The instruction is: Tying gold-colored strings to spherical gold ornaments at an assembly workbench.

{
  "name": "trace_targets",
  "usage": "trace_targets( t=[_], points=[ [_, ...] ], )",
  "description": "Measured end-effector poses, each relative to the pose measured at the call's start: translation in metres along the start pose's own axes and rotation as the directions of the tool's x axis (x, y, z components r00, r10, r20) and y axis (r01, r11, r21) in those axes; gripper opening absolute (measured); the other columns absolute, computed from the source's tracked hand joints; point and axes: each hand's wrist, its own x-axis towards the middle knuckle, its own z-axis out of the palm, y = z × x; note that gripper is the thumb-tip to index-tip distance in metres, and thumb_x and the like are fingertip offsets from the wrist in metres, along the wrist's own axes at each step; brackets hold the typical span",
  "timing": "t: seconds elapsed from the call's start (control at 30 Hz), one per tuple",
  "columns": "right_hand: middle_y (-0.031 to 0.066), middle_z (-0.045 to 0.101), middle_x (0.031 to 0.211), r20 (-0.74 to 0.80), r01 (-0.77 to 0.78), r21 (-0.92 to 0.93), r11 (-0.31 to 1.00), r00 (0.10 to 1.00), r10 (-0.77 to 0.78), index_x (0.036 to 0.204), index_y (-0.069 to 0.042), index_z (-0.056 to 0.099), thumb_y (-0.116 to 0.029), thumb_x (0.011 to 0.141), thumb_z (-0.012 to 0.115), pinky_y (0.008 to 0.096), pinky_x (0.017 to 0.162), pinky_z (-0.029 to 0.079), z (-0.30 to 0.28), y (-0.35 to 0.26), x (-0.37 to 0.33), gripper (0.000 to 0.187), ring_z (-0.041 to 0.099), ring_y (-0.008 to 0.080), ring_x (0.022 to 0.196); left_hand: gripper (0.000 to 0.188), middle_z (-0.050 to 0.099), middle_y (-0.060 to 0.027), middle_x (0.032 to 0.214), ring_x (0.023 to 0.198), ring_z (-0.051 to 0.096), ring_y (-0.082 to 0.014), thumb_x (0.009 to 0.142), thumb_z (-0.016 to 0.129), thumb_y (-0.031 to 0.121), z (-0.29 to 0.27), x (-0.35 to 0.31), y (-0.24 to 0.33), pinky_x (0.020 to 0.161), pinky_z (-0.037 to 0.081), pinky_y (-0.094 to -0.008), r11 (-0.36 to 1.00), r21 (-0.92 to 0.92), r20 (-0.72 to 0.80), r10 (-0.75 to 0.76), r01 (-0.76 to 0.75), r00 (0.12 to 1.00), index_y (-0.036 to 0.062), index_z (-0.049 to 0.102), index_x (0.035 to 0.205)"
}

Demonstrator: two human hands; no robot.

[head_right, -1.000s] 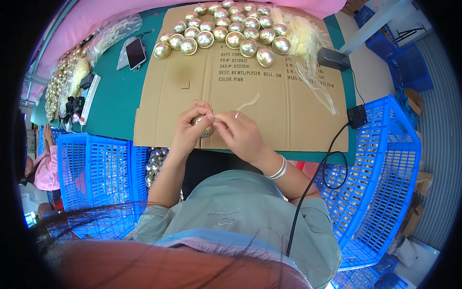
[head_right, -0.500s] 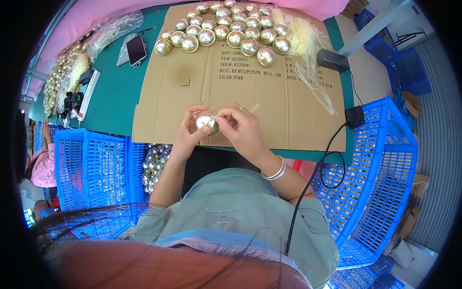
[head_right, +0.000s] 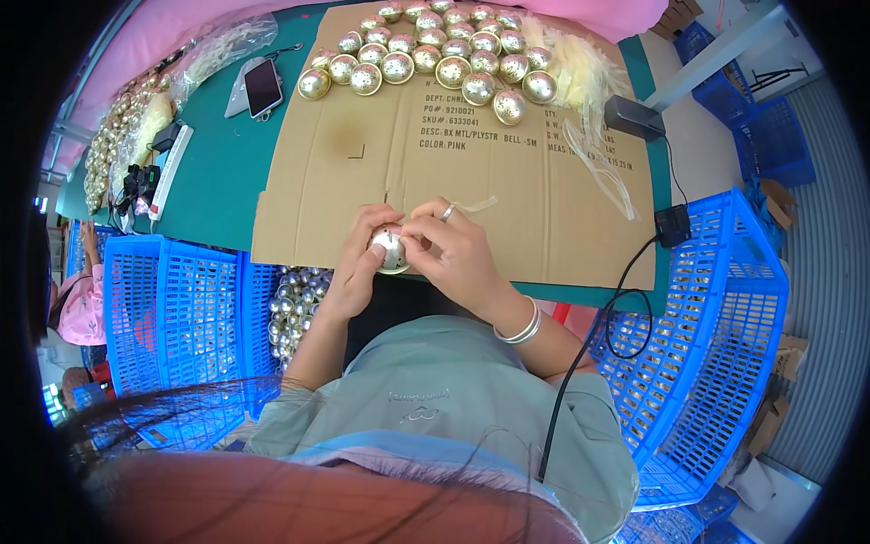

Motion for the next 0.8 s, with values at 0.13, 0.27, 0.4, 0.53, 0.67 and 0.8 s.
trace_targets(
  t=[0.13,0.27,0.4,0.53,0.67,0.8],
  points=[
    [0.0069,0.059,0.081,-0.021,0.014,-0.001,1.000,1.000,-0.014,0.083,0.001,0.063,0.005,0.077,0.064,0.0264,0.061,0.047,0.000,-0.006,0.000,0.008,0.058,0.0150,0.069,0.024,0.048,-0.0161,0.114,0.100,0.053,-0.0257,0.091,0.046,0.010,0.007,-0.002,0.012,0.089,0.043,-0.0351,0.999,0.002,-0.079,-0.044,0.044,0.996,0.0009,0.046,0.114],
    [0.0074,0.060,0.076,-0.041,0.056,-0.057,0.997,0.997,-0.058,0.083,0.001,0.064,0.006,0.077,0.065,0.0265,0.060,0.047,0.000,-0.002,-0.003,0.007,0.058,0.0160,0.066,0.016,0.049,-0.0161,0.115,0.093,0.055,-0.0225,0.093,0.046,0.008,0.010,-0.001,0.014,0.082,0.046,-0.0325,0.999,-0.035,-0.109,-0.025,0.021,0.994,0.0027,0.048,0.108],
    [0.0080,0.060,0.072,-0.058,0.152,-0.136,0.979,0.985,-0.161,0.084,0.001,0.065,0.004,0.078,0.066,0.0266,0.057,0.045,0.003,0.003,-0.008,0.007,0.055,0.0157,0.061,0.010,0.051,-0.0155,0.115,0.090,0.056,-0.0202,0.093,0.047,0.007,0.013,0.001,0.014,0.076,0.047,-0.0303,0.999,-0.008,-0.129,-0.051,0.051,0.990,0.0042,0.051,0.103],
    [0.0064,0.060,0.071,0.022,-0.115,-0.111,0.987,0.993,0.118,0.087,0.001,0.066,-0.003,0.083,0.065,0.0241,0.056,0.043,-0.011,0.001,-0.009,0.006,0.052,0.0118,0.060,0.008,0.053,-0.0141,0.112,0.094,0.055,-0.0182,0.094,0.048,0.008,0.008,0.008,-0.007,0.078,0.045,-0.0305,1.000,0.027,-0.301,-0.004,0.012,0.954,0.0047,0.053,0.100],
    [-0.0007,0.054,0.066,0.120,-0.479,0.491,0.728,0.865,0.488,0.097,-0.001,0.063,-0.010,0.090,0.058,0.0216,0.056,0.035,-0.062,0.028,-0.010,0.012,0.045,0.0083,0.059,0.008,0.053,-0.0138,0.110,0.095,0.053,-0.0192,0.096,0.047,0.010,-0.015,0.003,-0.028,0.080,0.044,-0.0298,0.992,0.001,-0.362,-0.117,0.126,0.925,0.0034,0.052,0.098],
    [0.0002,0.052,0.066,0.220,-0.347,0.893,0.288,0.893,0.393,0.105,0.000,0.059,-0.008,0.091,0.056,0.0228,0.055,0.032,-0.078,0.044,-0.010,0.017,0.042,0.0090,0.056,0.009,0.053,-0.0145,0.109,0.095,0.054,-0.0203,0.095,0.048,0.009,-0.015,-0.007,-0.039,0.078,0.043,-0.0294,0.986,0.110,-0.336,-0.082,0.126,0.938,0.0029,0.053,0.098]
  ],
)
